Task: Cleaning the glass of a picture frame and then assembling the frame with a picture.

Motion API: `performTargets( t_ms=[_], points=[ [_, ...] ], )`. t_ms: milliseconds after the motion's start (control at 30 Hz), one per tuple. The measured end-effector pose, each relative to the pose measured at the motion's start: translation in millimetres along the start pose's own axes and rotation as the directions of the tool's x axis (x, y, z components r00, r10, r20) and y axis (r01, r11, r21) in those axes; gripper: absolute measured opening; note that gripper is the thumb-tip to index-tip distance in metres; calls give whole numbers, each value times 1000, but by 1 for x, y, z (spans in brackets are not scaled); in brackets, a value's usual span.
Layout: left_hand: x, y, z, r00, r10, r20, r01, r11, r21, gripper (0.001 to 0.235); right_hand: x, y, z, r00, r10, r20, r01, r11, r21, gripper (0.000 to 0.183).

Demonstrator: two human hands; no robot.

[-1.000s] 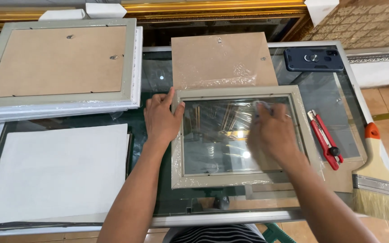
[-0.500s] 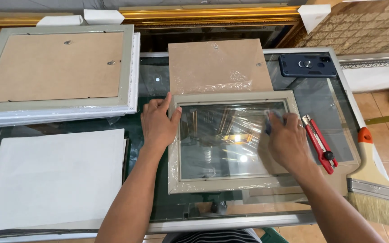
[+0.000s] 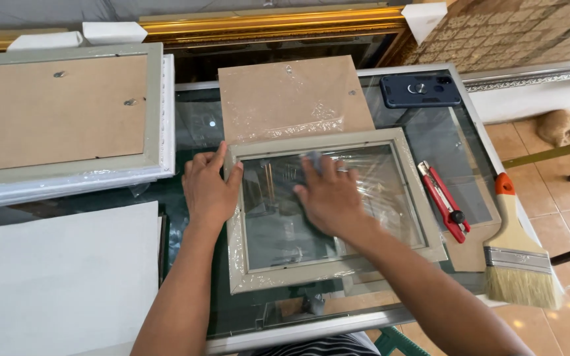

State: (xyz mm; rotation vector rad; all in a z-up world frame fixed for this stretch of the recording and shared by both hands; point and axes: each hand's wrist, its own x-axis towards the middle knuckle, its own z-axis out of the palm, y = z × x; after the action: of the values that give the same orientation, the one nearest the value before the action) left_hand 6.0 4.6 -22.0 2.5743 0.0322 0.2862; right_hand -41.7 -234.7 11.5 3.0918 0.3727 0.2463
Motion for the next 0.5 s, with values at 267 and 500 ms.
performTargets(
  t_ms=[267,500],
  points=[
    [-1,7,-3,999,-37,12,37,999,-3,53,-11,106,-5,920,370,131,-365,929,-64,68],
    [-2,9,-4,1000,-21,-13,21,1000,-5,52,-30,102,-33,955,260,141,-242,961,-134,47]
  ],
)
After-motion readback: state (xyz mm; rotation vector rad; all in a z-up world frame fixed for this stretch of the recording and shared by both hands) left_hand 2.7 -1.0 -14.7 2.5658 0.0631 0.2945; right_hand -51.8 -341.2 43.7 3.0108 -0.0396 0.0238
